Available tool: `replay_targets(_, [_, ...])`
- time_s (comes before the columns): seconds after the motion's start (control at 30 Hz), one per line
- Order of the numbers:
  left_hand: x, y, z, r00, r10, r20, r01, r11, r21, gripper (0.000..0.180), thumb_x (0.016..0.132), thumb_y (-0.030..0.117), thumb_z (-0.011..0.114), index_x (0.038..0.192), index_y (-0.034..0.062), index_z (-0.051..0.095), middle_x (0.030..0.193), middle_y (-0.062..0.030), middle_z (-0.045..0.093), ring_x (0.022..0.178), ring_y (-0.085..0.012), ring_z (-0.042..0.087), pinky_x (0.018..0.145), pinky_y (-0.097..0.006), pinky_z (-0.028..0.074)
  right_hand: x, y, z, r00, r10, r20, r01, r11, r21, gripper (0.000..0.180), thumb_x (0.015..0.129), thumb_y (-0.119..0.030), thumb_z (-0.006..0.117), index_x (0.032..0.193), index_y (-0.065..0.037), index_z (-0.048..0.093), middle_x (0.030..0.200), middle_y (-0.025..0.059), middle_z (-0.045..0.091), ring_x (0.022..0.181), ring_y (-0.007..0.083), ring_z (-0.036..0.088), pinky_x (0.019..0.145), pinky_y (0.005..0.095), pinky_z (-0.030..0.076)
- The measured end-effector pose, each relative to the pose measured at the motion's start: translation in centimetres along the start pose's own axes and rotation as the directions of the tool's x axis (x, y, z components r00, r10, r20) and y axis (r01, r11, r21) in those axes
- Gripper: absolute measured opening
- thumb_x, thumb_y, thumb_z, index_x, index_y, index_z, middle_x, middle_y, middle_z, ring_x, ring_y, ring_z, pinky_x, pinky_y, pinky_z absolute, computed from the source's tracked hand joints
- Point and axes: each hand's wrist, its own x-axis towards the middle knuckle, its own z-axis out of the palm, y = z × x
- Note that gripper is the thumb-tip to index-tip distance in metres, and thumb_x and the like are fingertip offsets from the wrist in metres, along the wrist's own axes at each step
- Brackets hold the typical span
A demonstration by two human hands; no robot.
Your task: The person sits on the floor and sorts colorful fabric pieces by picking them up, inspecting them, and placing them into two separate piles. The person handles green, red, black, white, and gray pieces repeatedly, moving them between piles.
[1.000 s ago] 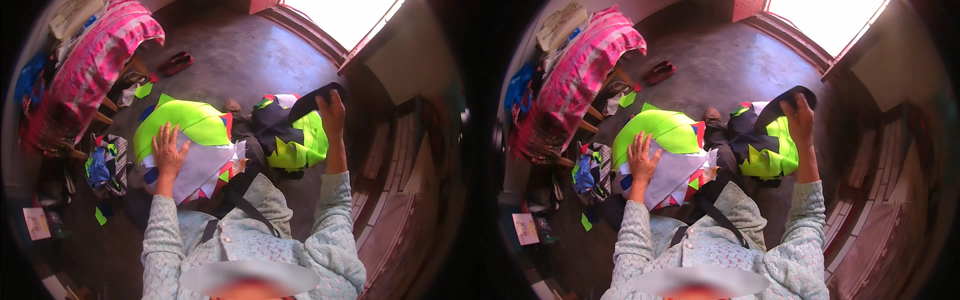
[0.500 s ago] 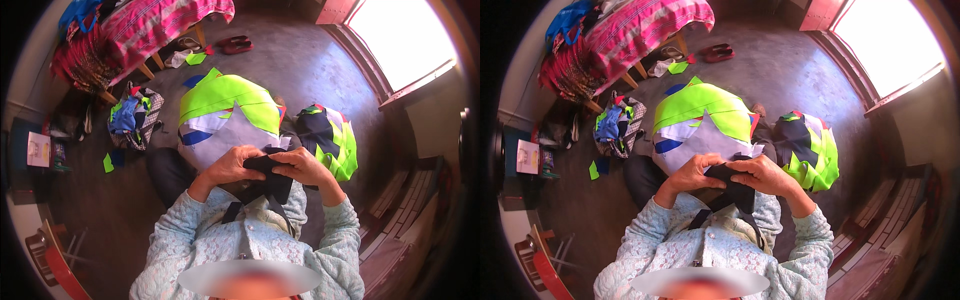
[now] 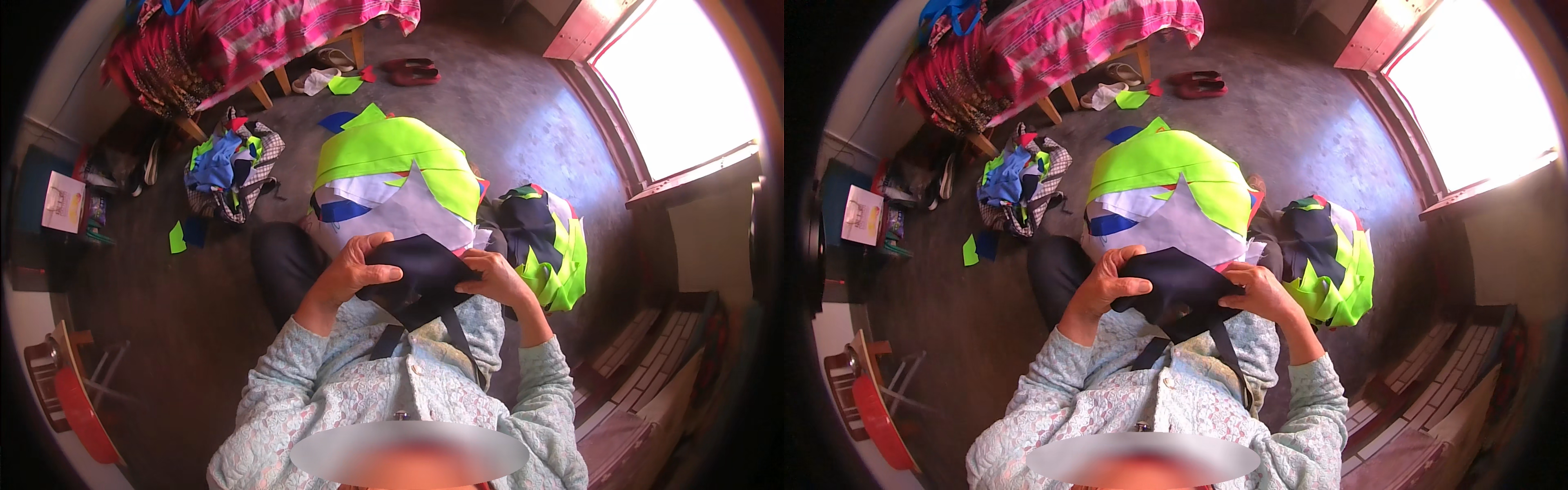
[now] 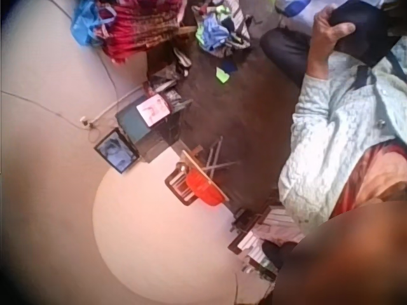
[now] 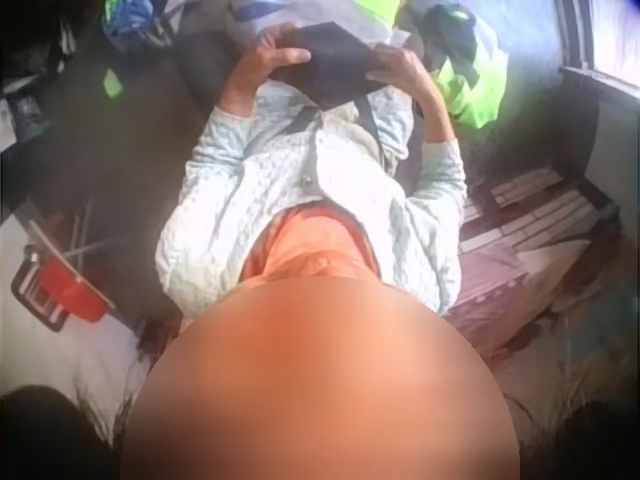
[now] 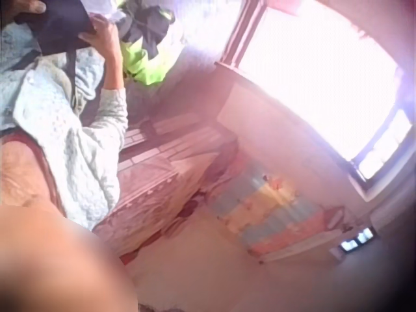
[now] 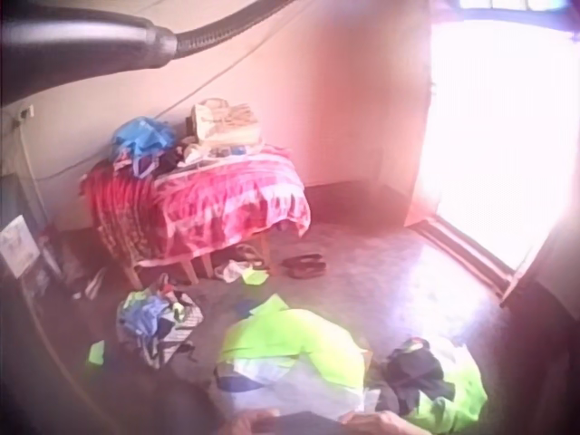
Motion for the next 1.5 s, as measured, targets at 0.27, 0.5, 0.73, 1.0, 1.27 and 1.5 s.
replay_targets(0.27, [-0.5,-0.6,-0.7,0.990,0.081,-0.118,-0.083,0.996,-0.018,0.023,0.077,0.005,0.073,0.097,0.0095,0.061,0.090,0.0035,0.064,0.086,-0.0048,0.059,0.080,-0.021,0.048,-0.4,2.7,1.9,0.987,0.158,-0.004,-0.153,0.963,0.221,0.031,0.073,-0.008,0.078,0.100,-0.001,0.062,0.083,0.0106,0.059,0.078,0.0193,0.055,0.075,0.0341,0.046])
replay_targets(0.5, [-0.9,-0.6,-1.0,0.967,0.137,-0.213,-0.150,0.988,-0.047,0.036,0.078,0.003,0.071,0.110,0.0091,0.056,0.102,0.0010,0.063,0.094,-0.0067,0.059,0.087,-0.023,0.047,-0.8,4.2,3.1,0.972,0.192,-0.136,-0.115,0.891,0.439,0.028,0.079,0.002,0.071,0.105,0.001,0.062,0.088,0.0024,0.062,0.088,0.0102,0.056,0.083,0.0278,0.047])
replay_targets(0.73, [-1.3,-0.3,-2.3,0.970,0.134,-0.201,-0.150,0.987,-0.064,0.041,0.077,-0.001,0.069,0.114,0.0072,0.055,0.104,-0.0019,0.063,0.096,-0.0096,0.061,0.089,-0.024,0.048,0.2,2.4,-2.1,0.912,0.258,-0.319,-0.223,0.964,0.142,0.026,0.075,-0.002,0.073,0.100,0.002,0.066,0.083,0.0101,0.066,0.076,0.0138,0.062,0.072,0.0293,0.051])
replay_targets(1.0, [1.8,0.1,-6.9,0.882,0.318,-0.348,-0.195,0.918,0.345,0.040,0.075,-0.008,0.067,0.112,0.0037,0.058,0.093,-0.0014,0.064,0.085,-0.0087,0.060,0.082,-0.023,0.048,8.9,1.6,-7.8,0.900,0.040,-0.434,-0.222,0.899,-0.378,0.029,0.077,-0.022,0.073,0.102,-0.009,0.064,0.088,0.0126,0.069,0.080,0.0330,0.067,0.071,0.0413,0.050])
replay_targets(1.27, [3.6,0.1,-11.4,0.781,0.456,-0.427,-0.171,0.813,0.557,0.045,0.074,-0.012,0.064,0.116,0.0032,0.055,0.104,-0.0064,0.063,0.092,-0.0105,0.060,0.081,-0.025,0.050,12.0,6.3,-4.8,0.896,0.022,-0.444,-0.240,0.864,-0.442,0.037,0.077,-0.021,0.071,0.112,-0.013,0.061,0.103,0.0119,0.068,0.095,0.0344,0.063,0.085,0.0433,0.046])
replay_targets(1.5, [3.4,0.0,-12.9,0.808,0.397,-0.437,-0.166,0.863,0.478,0.046,0.075,-0.010,0.062,0.119,0.0033,0.056,0.112,-0.0047,0.060,0.103,-0.0114,0.057,0.092,-0.026,0.047,12.5,7.9,-5.2,0.851,-0.005,-0.526,-0.231,0.895,-0.381,0.038,0.077,-0.012,0.067,0.115,-0.013,0.061,0.106,0.0124,0.068,0.097,0.0317,0.064,0.091,0.0425,0.041])
